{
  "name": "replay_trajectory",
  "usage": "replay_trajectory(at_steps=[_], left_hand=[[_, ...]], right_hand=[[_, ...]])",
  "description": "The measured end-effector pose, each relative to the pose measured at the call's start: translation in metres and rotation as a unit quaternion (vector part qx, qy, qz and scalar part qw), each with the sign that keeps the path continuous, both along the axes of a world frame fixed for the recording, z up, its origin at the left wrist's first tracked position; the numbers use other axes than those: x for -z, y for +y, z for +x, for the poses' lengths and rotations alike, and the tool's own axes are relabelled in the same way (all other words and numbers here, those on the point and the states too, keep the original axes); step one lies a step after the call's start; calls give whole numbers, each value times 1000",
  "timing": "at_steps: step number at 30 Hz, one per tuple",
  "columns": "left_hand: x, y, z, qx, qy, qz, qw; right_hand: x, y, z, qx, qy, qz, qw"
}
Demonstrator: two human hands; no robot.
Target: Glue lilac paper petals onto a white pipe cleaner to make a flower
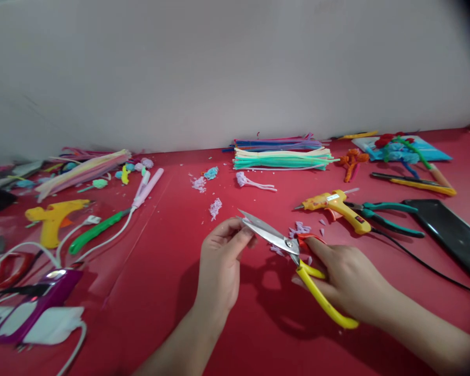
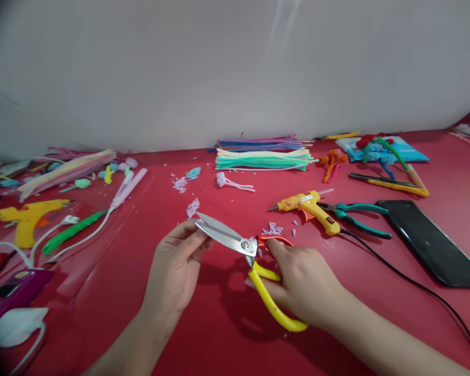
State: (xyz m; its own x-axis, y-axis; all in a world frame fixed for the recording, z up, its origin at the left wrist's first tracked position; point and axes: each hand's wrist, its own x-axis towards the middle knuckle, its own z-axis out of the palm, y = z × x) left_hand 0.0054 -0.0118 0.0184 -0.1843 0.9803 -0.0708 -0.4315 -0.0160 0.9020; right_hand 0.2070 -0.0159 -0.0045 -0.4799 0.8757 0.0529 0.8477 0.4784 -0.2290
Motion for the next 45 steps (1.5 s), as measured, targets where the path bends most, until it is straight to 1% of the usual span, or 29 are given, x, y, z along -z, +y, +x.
replay_trajectory(at_steps=[7,14,21,29,37,41,45], left_hand=[[2,1,-2,2,21,-8,1000],[5,1,-2,-3,28,-7,1000],[3,1,-3,-2,26,-11,1000],[0,1,-1,-9,18,-25,999],[-2,2,-2,-6,27,-29,999],[-1,1,-1,0,18,-31,999],[1,0,2,34,12,-49,998]], right_hand=[[1,2,3,-24,-11,63,998],[3,1,3,-42,-11,100,994],[5,2,5,-49,-16,118,992],[3,1,5,-45,-19,68,996],[6,0,6,-25,-5,51,998],[0,4,2,14,16,-5,1000],[-9,8,-4,62,67,-47,995]])
